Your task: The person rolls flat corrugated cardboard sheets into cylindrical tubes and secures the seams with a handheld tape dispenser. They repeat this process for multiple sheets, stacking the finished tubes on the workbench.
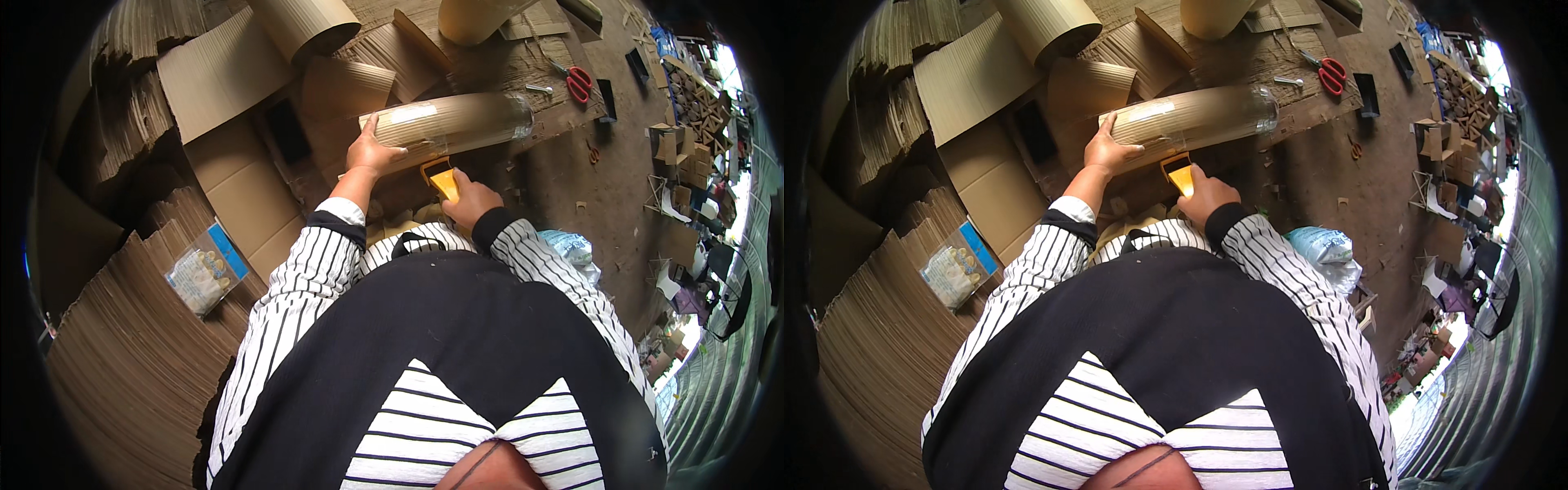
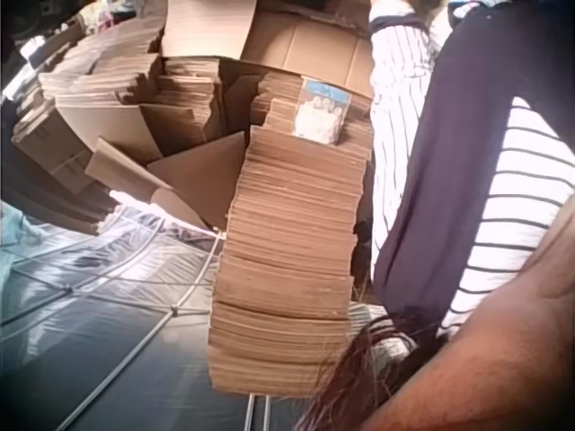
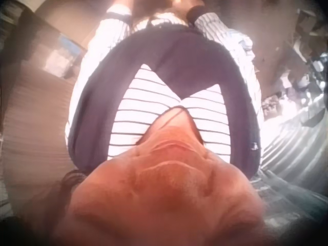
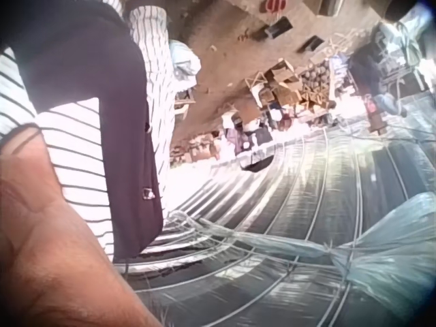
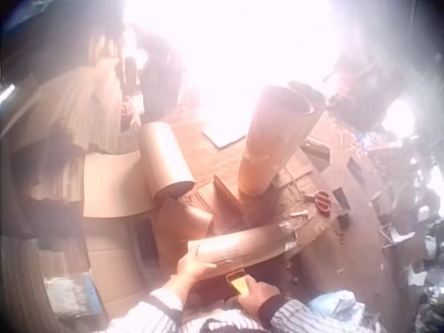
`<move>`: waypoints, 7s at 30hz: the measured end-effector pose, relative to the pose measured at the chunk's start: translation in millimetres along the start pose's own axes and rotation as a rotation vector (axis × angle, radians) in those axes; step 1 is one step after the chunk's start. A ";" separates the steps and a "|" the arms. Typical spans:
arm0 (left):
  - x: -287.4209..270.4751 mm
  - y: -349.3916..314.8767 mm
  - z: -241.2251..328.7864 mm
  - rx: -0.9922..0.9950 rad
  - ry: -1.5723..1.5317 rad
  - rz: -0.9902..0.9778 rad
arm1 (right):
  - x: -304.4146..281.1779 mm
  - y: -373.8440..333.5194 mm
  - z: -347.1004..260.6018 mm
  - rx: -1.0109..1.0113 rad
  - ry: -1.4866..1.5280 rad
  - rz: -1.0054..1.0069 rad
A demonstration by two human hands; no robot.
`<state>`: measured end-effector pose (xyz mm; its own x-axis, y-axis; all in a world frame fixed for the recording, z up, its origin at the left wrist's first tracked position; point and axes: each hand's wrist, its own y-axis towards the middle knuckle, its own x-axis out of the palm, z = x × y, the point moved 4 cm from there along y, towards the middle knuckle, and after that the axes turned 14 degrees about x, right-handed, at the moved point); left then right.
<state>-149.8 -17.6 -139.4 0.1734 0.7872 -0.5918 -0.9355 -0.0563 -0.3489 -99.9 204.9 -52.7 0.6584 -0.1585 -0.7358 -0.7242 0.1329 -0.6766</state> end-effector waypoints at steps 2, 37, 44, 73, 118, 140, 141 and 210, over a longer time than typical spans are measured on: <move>-1.4 -0.1 -0.6 -0.003 -0.020 -0.006 | -5.7 12.1 -7.5 0.014 -0.016 -0.009; 72.8 13.7 95.9 0.486 0.805 -0.163 | -165.6 188.1 182.0 0.121 0.178 0.496; 95.3 0.3 81.9 0.613 0.925 0.031 | -140.5 235.0 162.8 -0.143 -0.093 0.789; -15.2 18.3 79.4 0.116 -1.063 0.570 | -205.1 170.2 -3.0 -0.682 0.614 -0.222; 30.2 -62.1 34.4 0.314 0.247 0.575 | 3.2 255.8 -166.8 0.247 1.301 -0.797; -8.8 -98.9 -29.5 0.086 0.142 0.582 | -114.7 206.8 -95.6 -0.433 1.333 -0.740; -7.3 -101.0 -32.2 0.065 0.139 0.599 | -120.8 200.1 -98.2 -0.467 1.344 -0.762; 32.7 8.3 28.7 0.251 0.560 -0.133 | -70.6 231.9 -47.2 -0.773 -0.588 -0.024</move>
<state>-160.7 25.2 -140.8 0.3650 0.3325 -0.8696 -0.9267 0.2192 -0.3051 -324.0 200.7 -156.4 0.5205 0.3892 -0.7601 -0.5056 -0.5768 -0.6416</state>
